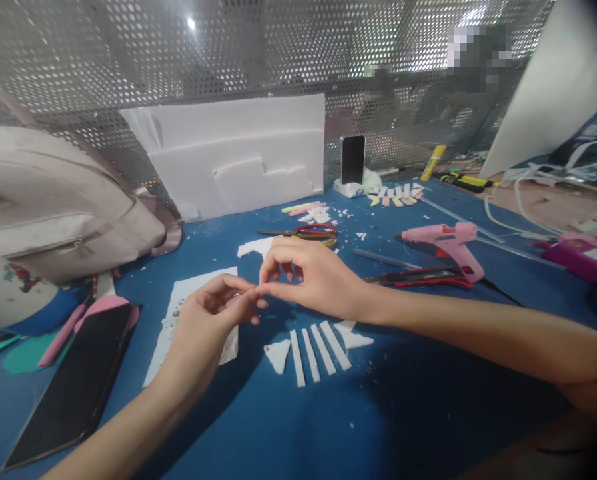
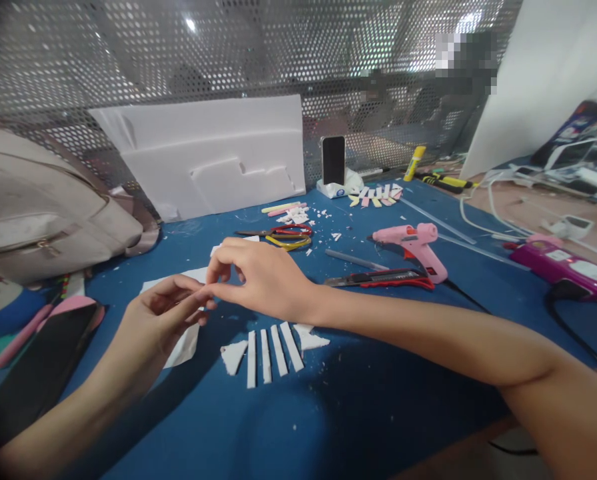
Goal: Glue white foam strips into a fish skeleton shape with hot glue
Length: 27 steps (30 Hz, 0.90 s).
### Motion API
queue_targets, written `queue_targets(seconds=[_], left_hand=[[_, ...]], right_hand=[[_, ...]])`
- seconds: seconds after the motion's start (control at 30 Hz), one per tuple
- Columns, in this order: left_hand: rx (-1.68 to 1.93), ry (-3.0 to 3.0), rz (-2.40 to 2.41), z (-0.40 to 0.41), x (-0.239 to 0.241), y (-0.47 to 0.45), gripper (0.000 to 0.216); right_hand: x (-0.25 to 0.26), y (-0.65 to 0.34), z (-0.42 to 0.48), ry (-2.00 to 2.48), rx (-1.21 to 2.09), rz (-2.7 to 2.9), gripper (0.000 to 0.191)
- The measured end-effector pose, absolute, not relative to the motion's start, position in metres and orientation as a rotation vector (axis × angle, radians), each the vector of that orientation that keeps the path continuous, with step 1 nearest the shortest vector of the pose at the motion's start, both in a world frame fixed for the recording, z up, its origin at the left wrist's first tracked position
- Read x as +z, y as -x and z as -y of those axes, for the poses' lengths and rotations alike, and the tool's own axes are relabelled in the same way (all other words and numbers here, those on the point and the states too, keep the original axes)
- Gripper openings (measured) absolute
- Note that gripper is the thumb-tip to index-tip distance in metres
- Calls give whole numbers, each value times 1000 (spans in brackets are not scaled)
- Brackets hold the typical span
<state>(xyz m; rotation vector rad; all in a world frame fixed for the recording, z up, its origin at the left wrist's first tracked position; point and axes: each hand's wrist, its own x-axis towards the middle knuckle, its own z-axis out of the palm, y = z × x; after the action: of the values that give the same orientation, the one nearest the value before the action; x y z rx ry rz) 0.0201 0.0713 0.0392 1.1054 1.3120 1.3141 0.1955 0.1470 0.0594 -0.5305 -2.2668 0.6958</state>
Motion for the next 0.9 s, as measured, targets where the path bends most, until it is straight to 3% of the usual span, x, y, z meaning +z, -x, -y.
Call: queue_targets(seconds=[0.4,0.9], left_hand=[[1434,-1102,-1355,-69,41,-21,17],[1539,-1282,-1419,-69,39,-21,12]], right_hand=[[54,-191,-146,667,894,2223,17],[48,-191,-155,726,1670,1995,31]])
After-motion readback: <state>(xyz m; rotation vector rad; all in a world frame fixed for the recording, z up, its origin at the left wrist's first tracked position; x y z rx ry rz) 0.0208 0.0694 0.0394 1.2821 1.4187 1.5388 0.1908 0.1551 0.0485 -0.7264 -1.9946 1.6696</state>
